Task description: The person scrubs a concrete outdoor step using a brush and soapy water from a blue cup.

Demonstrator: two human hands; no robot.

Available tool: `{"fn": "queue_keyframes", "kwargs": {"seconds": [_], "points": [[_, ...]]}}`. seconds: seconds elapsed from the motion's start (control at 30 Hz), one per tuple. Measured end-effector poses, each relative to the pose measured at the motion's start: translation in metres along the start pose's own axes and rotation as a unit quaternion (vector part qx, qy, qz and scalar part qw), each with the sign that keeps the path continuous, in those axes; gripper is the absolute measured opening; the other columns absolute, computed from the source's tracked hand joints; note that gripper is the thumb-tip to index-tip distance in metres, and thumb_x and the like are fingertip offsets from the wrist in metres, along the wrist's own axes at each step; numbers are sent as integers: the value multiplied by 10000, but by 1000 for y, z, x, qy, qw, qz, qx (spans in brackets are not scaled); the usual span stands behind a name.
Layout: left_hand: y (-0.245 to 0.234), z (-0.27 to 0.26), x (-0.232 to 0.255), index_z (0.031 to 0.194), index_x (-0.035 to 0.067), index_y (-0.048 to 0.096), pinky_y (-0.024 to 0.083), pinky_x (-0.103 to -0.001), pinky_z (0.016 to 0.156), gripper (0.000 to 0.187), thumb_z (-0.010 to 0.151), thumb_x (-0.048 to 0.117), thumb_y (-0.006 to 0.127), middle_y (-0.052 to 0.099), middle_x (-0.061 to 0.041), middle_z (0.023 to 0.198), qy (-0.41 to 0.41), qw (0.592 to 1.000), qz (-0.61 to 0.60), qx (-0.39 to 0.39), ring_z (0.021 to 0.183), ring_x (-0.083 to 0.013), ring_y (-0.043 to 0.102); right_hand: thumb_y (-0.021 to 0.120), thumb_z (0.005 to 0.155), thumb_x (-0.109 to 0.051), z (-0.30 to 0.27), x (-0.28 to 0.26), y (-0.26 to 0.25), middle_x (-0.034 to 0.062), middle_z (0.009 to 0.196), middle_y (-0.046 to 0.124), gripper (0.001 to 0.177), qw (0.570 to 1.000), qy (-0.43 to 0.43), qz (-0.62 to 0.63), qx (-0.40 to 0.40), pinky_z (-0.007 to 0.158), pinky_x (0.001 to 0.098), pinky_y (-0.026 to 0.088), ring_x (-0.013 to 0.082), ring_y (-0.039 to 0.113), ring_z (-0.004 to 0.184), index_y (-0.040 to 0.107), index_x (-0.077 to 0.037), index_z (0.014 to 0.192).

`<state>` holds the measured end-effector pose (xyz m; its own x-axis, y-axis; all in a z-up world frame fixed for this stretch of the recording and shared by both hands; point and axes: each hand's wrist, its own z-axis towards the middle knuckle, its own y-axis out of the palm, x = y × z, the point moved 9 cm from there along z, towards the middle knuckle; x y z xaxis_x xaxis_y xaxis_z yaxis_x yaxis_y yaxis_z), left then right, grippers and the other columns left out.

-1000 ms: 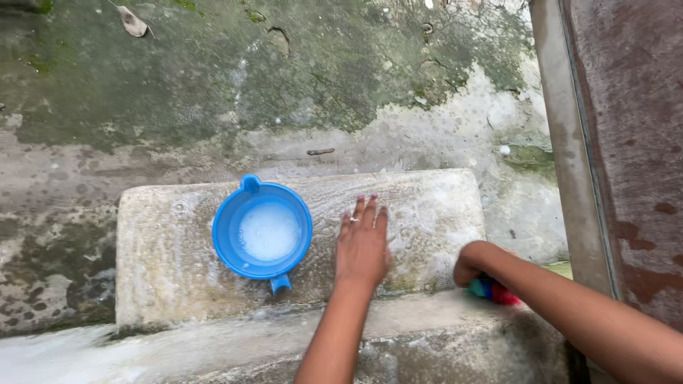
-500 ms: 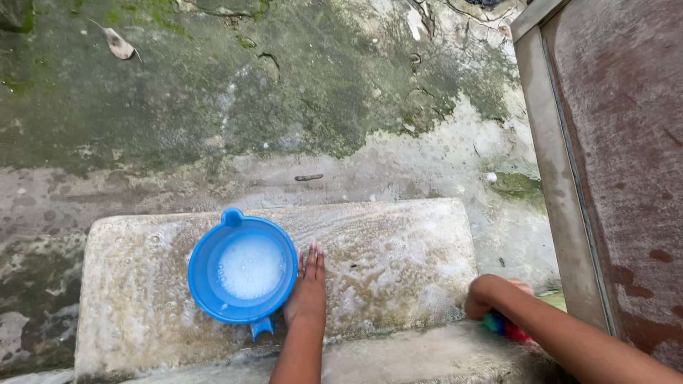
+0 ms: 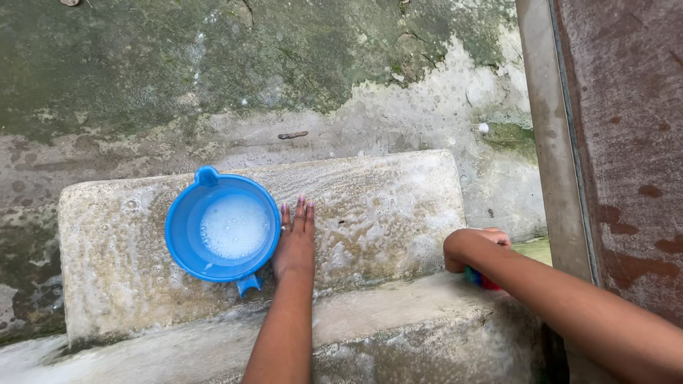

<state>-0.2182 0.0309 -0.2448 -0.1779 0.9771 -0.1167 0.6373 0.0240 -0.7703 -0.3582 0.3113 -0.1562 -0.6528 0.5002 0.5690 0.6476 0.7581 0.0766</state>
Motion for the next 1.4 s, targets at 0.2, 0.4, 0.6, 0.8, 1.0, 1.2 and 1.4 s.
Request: {"fn": "queue_keyframes", "kwargs": {"seconds": [0.2, 0.4, 0.6, 0.8, 1.0, 1.2, 1.4], "points": [[7, 9, 2, 1620, 41, -96, 42, -481, 1252, 840, 1003, 122, 468, -133, -147, 1712, -23, 999, -17, 30, 1553, -412, 32, 483, 871, -385, -56, -140, -6, 221, 1263, 688, 530, 962, -256, -96, -3, 931, 542, 516, 326, 668, 1056, 677, -49, 1233], [2, 8, -4, 1624, 33, -141, 35, -506, 1246, 867, 1007, 111, 463, -176, -160, 1711, 0, 1000, 0, -22, 1557, -419, -5, 498, 863, -398, -14, -27, -15, 213, 1248, 689, 533, 994, -109, 17, 16, 913, 536, 510, 322, 659, 1038, 676, -51, 1225], [-5, 0, 0, 1619, 65, -144, 46, -505, 1250, 888, 1005, 128, 495, -179, -128, 1711, -13, 1000, -19, -3, 1560, -413, 4, 513, 855, -412, -2, -28, -6, 205, 1233, 690, 536, 992, -124, 4, 27, 896, 530, 504, 319, 650, 1019, 676, -52, 1217], [-7, -6, -8, 1642, 78, -134, 51, -494, 1246, 940, 983, 136, 534, -161, -121, 1720, -4, 1000, -11, -20, 1561, -385, 15, 527, 847, -425, -70, -139, -14, 197, 1218, 690, 540, 963, -267, 30, 38, 879, 525, 498, 315, 641, 1001, 676, -53, 1209], [10, 10, 0, 1635, 108, -105, 54, -524, 1248, 857, 1005, 128, 475, -148, -111, 1715, -3, 999, -27, 18, 1569, -388, 19, 542, 839, -438, -29, -9, -7, 189, 1203, 691, 545, 993, -97, 53, 31, 861, 519, 491, 312, 632, 983, 676, -54, 1201], [17, 21, 4, 1635, 112, -92, 66, -518, 1249, 839, 1006, 133, 463, -134, -116, 1715, -6, 999, -11, 47, 1560, -395, 29, 557, 830, -452, -64, -114, -8, 181, 1188, 692, 550, 967, -250, 28, 48, 844, 514, 485, 309, 623, 964, 676, -56, 1193], [4, 7, -2, 1646, 82, -89, 68, -541, 1239, 910, 977, 133, 526, -136, -120, 1723, 32, 999, 37, -4, 1570, -386, -13, 572, 822, -465, -30, -48, -22, 173, 1173, 693, 556, 986, -151, 62, 34, 827, 508, 479, 305, 613, 946, 676, -57, 1185]]}}
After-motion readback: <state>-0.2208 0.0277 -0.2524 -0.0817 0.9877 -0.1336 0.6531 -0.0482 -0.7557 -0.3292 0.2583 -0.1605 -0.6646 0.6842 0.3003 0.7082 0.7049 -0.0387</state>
